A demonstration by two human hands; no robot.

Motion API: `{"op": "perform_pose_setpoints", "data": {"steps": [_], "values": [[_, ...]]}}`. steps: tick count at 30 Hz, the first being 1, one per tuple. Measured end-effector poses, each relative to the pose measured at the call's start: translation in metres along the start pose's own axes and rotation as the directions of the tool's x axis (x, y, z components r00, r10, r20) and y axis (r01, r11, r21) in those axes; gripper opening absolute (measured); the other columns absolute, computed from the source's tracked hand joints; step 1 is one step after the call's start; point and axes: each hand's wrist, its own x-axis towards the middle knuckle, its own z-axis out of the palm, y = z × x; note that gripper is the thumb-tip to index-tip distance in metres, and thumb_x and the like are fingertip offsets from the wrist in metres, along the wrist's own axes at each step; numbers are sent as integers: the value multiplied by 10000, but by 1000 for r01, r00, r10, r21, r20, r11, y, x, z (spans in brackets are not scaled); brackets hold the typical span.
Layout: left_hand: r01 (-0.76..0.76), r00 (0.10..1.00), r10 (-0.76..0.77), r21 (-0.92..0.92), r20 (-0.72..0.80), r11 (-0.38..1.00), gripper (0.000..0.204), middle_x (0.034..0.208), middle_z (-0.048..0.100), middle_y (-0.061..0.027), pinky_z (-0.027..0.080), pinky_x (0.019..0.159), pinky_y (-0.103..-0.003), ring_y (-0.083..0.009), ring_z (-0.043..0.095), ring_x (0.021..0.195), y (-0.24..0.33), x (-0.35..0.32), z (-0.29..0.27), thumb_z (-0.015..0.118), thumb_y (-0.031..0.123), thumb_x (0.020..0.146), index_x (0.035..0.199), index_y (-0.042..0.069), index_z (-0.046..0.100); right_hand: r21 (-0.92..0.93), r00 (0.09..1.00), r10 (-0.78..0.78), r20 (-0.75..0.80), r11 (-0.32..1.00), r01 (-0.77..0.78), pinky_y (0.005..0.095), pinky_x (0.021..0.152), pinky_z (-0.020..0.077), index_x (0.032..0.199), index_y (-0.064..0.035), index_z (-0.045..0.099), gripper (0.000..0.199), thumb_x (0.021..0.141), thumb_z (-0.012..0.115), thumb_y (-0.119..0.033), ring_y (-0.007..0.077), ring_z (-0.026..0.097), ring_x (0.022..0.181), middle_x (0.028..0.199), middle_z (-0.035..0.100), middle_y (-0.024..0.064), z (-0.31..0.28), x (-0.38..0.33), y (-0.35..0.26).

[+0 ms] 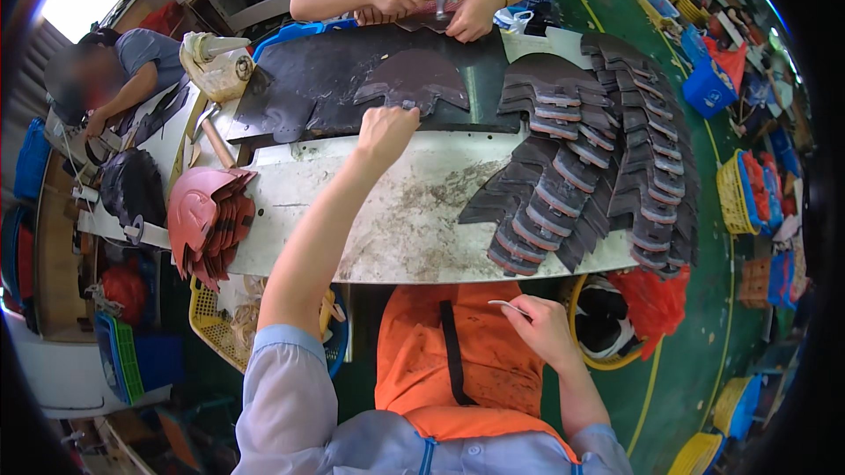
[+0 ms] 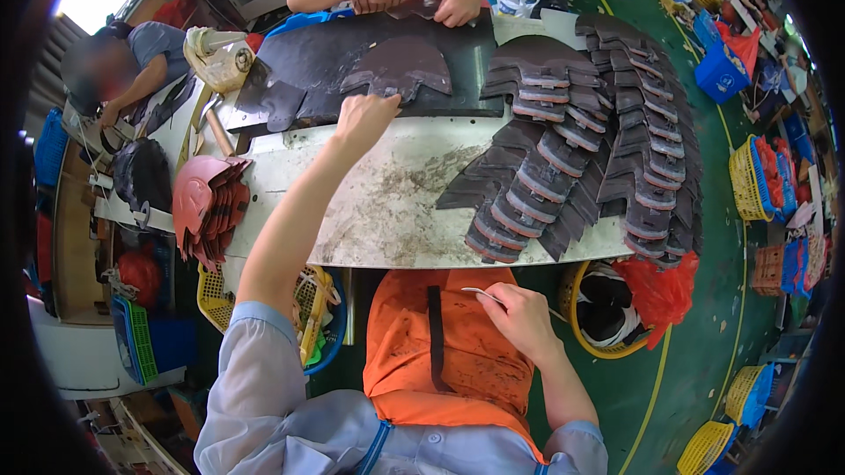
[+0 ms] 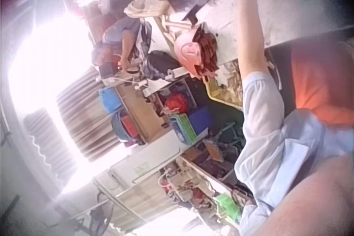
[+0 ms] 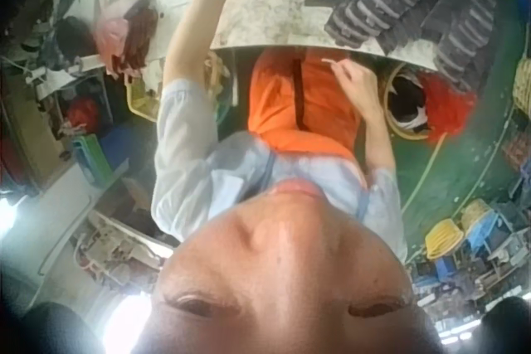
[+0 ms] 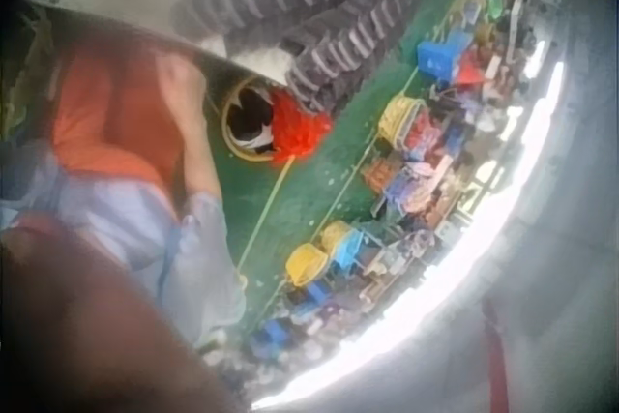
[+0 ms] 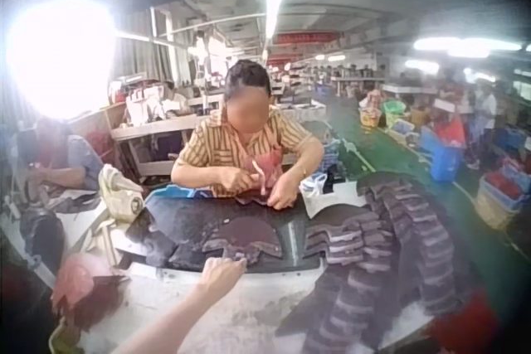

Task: Applying double-sided adhesive tape or reinforcement strips to shoe upper components manually.

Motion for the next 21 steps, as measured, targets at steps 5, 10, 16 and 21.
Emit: {"op": "perform_pose_setpoints", "data": {"steps": [5, 10, 16, 21], "values": [[-283, 951, 253, 175, 175, 943, 116, 769, 731, -88, 563, 615, -393, -280, 732, 728, -3, 29, -15, 648, 95, 797, 885, 113, 722, 3, 1000, 5, -7, 1000, -5, 374, 608, 511, 881, -46, 694, 157, 916, 686, -199, 295, 670, 691, 788, 683, 109, -2, 2, -1], [-54, 998, 46, 152, 52, 987, 155, 799, 741, -88, 562, 634, -413, -304, 731, 733, 11, 23, -7, 617, 83, 830, 968, 96, 686, 29, 1000, -8, -21, 1000, 9, 368, 597, 496, 892, -27, 694, 146, 911, 687, -172, 284, 661, 668, 769, 668, 126, -3, -1, -5], [73, 783, -613, -965, -101, 252, 125, 893, 700, -50, 526, 739, -312, -181, 698, 869, 33, -69, -99, 608, 57, 931, 1043, 5, 628, 280, 897, 427, -115, 880, -383, 294, 503, 374, 868, 3, 674, 204, 945, 677, -186, 55, 462, 561, 581, 538, 39, -22, -23, 30], [203, 969, -108, -963, 223, -175, 414, 984, 663, -64, 492, 869, -282, -142, 630, 990, 38, -138, -130, 513, -174, 849, 1220, 10, 526, 172, 861, 295, -414, 954, -244, 286, 529, 359, 927, 29, 657, 201, 984, 607, -157, 66, 423, 596, 618, 496, 52, -44, -11, 50]]}}
